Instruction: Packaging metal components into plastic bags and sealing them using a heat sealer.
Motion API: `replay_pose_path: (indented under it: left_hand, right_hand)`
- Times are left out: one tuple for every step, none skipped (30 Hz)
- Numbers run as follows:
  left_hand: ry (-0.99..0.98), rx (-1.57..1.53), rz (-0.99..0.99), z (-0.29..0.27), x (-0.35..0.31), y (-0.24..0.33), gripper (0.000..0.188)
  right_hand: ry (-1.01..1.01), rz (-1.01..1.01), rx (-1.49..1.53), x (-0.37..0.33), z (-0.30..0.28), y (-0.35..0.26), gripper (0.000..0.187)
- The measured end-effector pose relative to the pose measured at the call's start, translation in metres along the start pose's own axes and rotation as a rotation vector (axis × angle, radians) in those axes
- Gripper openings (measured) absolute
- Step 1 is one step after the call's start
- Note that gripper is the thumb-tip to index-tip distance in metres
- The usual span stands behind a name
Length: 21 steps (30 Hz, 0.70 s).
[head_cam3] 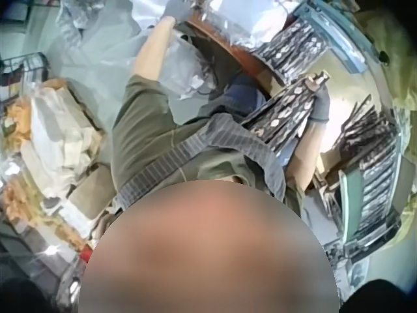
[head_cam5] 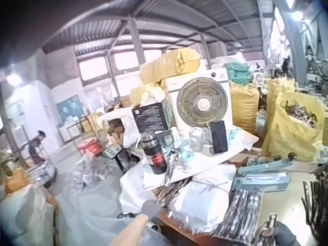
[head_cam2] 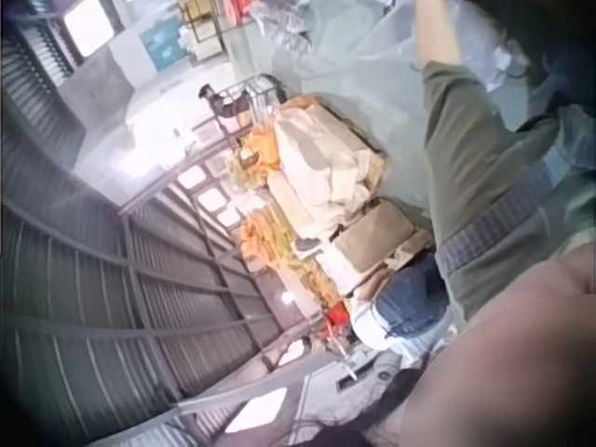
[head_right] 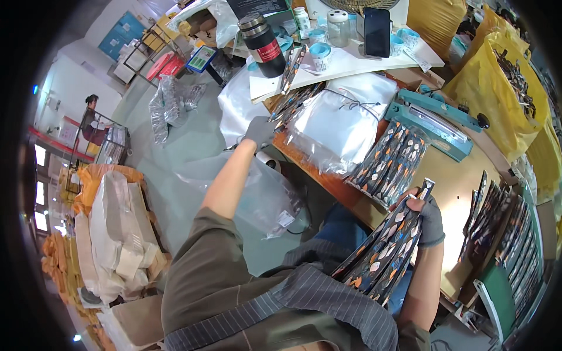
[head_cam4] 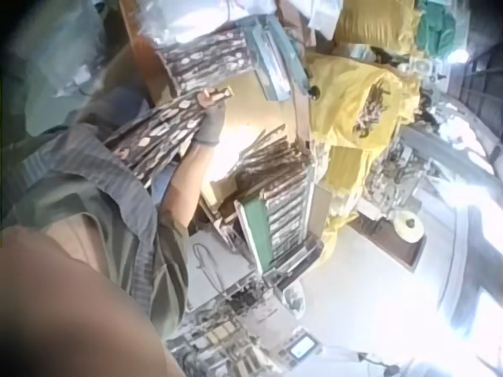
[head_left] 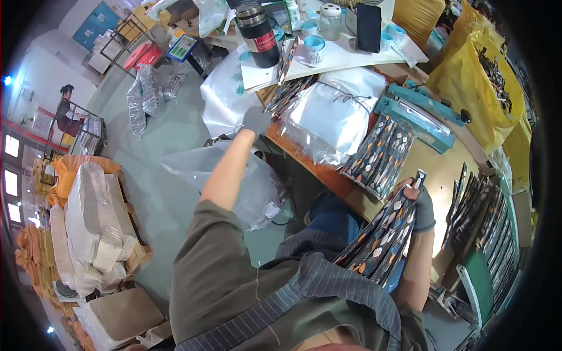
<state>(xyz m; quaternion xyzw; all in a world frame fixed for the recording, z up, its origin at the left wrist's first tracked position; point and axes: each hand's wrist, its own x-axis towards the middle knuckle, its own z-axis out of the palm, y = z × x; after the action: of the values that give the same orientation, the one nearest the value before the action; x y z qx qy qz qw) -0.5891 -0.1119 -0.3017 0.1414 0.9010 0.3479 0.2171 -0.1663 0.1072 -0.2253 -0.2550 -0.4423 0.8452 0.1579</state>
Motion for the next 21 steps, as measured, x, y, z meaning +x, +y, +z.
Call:
replay_pose_path:
  left_hand:
    - [0.003, -0.001, -0.001, 0.005, 0.008, 0.001, 0.029]
    - [0.116, 0.198, 0.129, 0.011, 0.014, 0.007, 0.029]
    - [0.229, 0.398, 0.258, 0.015, 0.017, 0.011, 0.028]
    - [0.221, 0.392, 0.266, 0.024, 0.016, 0.020, 0.028]
    - [0.259, 0.450, 0.282, 0.028, 0.010, 0.035, 0.028]
    - [0.297, 0.508, 0.298, 0.032, 0.003, 0.048, 0.028]
    - [0.305, 0.507, 0.265, 0.030, -0.004, 0.054, 0.026]
    - [0.305, 0.506, 0.275, 0.030, -0.007, 0.054, 0.026]
    - [0.304, 0.540, 0.342, 0.031, -0.008, 0.052, 0.026]
    - [0.300, 0.576, 0.407, 0.030, -0.012, 0.051, 0.026]
    - [0.245, 0.594, 0.393, 0.027, -0.018, 0.059, 0.025]
    - [0.238, 0.591, 0.402, 0.030, -0.009, 0.057, 0.025]
    - [0.224, 0.594, 0.391, 0.028, 0.004, 0.048, 0.025]
    - [0.208, 0.606, 0.388, 0.030, 0.013, 0.046, 0.025]
    - [0.215, 0.607, 0.386, 0.034, 0.019, 0.041, 0.025]
    - [0.233, 0.636, 0.364, 0.039, 0.023, 0.045, 0.024]
    - [0.251, 0.666, 0.340, 0.042, 0.026, 0.048, 0.023]
    - [0.254, 0.660, 0.344, 0.042, 0.028, 0.048, 0.023]
    - [0.278, 0.678, 0.371, 0.038, 0.019, 0.057, 0.024]
    - [0.303, 0.699, 0.395, 0.035, 0.014, 0.061, 0.026]
    - [0.294, 0.749, 0.414, 0.031, 0.024, 0.053, 0.027]
  right_hand:
    - [-0.003, 0.000, -0.001, 0.000, -0.001, 0.001, 0.027]
    - [-0.022, 0.005, -0.036, -0.001, -0.001, 0.001, 0.028]
    - [-0.040, 0.008, -0.072, -0.001, -0.001, 0.000, 0.029]
    - [-0.028, 0.004, -0.076, -0.004, -0.004, -0.001, 0.029]
    - [0.009, -0.014, -0.049, -0.009, -0.007, -0.002, 0.029]
    - [0.046, -0.032, -0.022, -0.014, -0.011, -0.003, 0.029]
    - [0.063, -0.021, 0.010, -0.018, -0.014, -0.003, 0.028]
    - [0.067, -0.030, 0.011, -0.018, -0.017, -0.004, 0.028]
    - [0.078, -0.035, 0.029, -0.018, -0.019, -0.004, 0.027]
    - [0.091, -0.038, 0.048, -0.020, -0.020, -0.002, 0.026]
    - [0.083, -0.014, 0.046, -0.021, -0.017, -0.005, 0.026]
    - [0.096, -0.014, 0.026, -0.021, -0.014, -0.002, 0.025]
    - [0.051, -0.010, -0.001, -0.020, -0.007, -0.004, 0.025]
    - [0.009, -0.009, -0.019, -0.017, -0.007, -0.006, 0.025]
    - [0.002, -0.011, -0.018, -0.017, -0.010, -0.006, 0.025]
    - [0.024, -0.013, -0.013, -0.018, -0.011, -0.006, 0.025]
    - [0.044, -0.014, -0.007, -0.020, -0.012, -0.005, 0.026]
    - [0.068, -0.031, -0.002, -0.021, -0.010, -0.006, 0.026]
    - [0.076, -0.026, 0.013, -0.024, -0.013, -0.004, 0.026]
    - [0.082, -0.020, 0.030, -0.024, -0.016, -0.003, 0.027]
    - [0.085, -0.021, 0.033, -0.022, -0.015, -0.002, 0.027]
